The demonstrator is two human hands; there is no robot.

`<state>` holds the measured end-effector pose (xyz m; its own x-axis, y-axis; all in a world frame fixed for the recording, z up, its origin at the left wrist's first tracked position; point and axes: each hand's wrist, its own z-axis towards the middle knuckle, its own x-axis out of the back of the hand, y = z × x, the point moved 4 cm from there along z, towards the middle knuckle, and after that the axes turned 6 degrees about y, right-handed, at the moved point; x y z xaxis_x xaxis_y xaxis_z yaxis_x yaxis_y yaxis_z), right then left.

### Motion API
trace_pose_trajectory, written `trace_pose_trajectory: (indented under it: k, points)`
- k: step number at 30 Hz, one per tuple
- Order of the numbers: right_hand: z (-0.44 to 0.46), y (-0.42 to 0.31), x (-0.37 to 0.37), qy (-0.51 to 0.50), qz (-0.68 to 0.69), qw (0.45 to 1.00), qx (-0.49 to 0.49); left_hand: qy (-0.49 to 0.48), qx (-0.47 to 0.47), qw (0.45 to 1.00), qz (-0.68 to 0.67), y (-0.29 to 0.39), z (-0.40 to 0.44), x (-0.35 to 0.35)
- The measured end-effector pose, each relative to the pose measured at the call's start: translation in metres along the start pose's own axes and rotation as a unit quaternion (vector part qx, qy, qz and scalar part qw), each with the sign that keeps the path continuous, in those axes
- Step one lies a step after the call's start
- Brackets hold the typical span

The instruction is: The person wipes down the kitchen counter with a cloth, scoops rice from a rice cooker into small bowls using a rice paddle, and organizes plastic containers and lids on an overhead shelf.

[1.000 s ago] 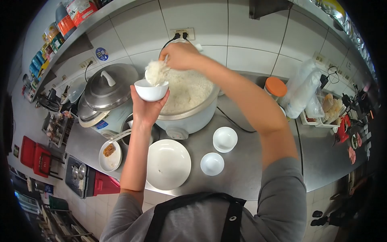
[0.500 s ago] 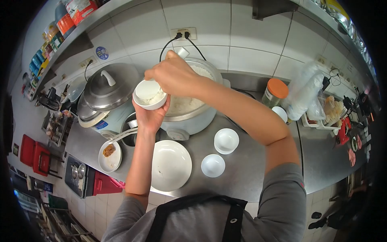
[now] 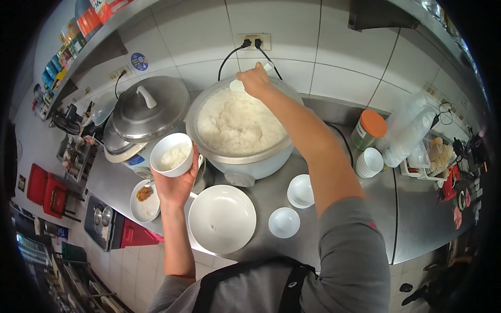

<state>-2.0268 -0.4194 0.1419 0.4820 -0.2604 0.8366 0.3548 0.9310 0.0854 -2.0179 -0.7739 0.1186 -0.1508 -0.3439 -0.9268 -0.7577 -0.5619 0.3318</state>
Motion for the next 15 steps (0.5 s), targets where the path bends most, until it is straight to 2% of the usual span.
trace_pose_trajectory:
  k: [4,7,13,15]
  points:
    - [-0.017,-0.011,-0.003,-0.057,0.067,0.996,0.01,-0.021,-0.008,1.0,0.004,0.006,-0.004,0.006]
    - [-0.033,-0.018,-0.001,-0.06,0.091,0.994,0.023,-0.022,0.006,1.0,-0.008,0.003,-0.005,0.002]
    - [-0.051,-0.013,-0.007,-0.08,0.182,0.98,-0.004,-0.027,0.017,0.999,-0.001,-0.001,-0.009,-0.004]
    - [-0.055,-0.015,-0.006,-0.117,0.197,0.973,-0.012,-0.037,0.016,0.999,0.015,-0.002,-0.009,-0.007]
